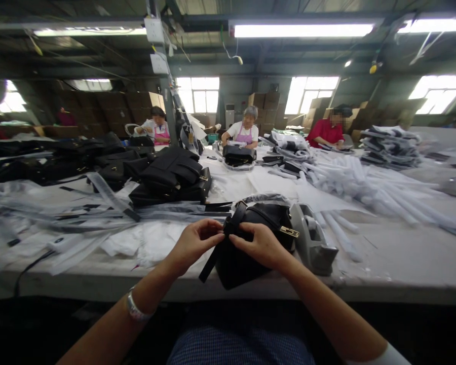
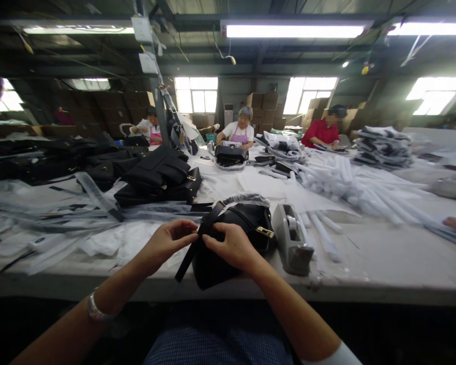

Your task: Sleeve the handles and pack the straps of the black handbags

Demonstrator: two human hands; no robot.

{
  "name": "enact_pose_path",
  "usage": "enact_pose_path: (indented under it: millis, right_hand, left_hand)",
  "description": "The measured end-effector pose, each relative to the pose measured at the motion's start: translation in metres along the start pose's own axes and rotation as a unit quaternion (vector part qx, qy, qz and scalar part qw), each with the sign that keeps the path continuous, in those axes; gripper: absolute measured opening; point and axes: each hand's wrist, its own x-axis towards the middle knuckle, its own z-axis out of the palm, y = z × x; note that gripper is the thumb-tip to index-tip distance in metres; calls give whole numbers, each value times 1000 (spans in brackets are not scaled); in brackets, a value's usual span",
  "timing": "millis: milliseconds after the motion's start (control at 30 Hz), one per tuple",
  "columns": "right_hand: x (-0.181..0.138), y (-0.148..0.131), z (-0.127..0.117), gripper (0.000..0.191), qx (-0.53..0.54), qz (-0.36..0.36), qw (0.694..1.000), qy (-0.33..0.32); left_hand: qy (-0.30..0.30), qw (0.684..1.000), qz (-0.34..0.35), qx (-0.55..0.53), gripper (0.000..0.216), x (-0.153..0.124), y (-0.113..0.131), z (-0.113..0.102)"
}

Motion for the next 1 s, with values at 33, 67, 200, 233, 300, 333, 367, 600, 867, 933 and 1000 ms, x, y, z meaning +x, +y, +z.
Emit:
enact_pose_path:
  millis: [33, 67, 200, 233, 300, 333, 367, 600, 867, 933, 1000]
  right_hand:
    - [0, 0, 0, 20, 0, 2, 1000, 0]
    - [1, 0, 1, 20, 0, 5, 1000, 2]
    - [1, -3, 2, 21, -10, 15, 1000, 14]
    - [1, -4, 2, 21, -16, 17, 1000, 18]
    - [0, -5, 3, 21, -29, 15, 999, 25]
    - [0, -5, 3, 21, -36, 13, 999, 27]
    - [0, -6, 4, 21, -43, 13, 999, 29]
    - [-1, -5, 12, 21, -52, 33, 996, 65]
    - [-4, -4, 25, 22, -24, 48, 992, 115]
    - [-5, -3, 28, 23, -24, 36, 991, 128]
    - [-6, -3, 30, 24, -29, 28, 990, 137]
  left_hand:
    - [5, 1000, 1, -13, 27, 0, -2, 1]
    - [10, 1000, 2, -25, 26, 0, -4, 2]
    - [9, 997, -8, -82, 25, 0, -9, 6]
    - [8, 995, -16, -97, 25, 0, -9, 7]
    - [5, 992, -31, -123, 26, -1, -8, 8]
    - [4, 991, -36, -130, 26, -1, -7, 8]
    - [4, 991, -38, -132, 26, -1, -7, 9]
    - [22, 998, 7, -66, 23, -1, -9, 10]
    - [8, 998, 13, -57, 19, 2, -14, 12]
    - [3, 998, 14, -53, 18, 2, -14, 13]
    - [3, 999, 15, -43, 18, 2, -13, 12]
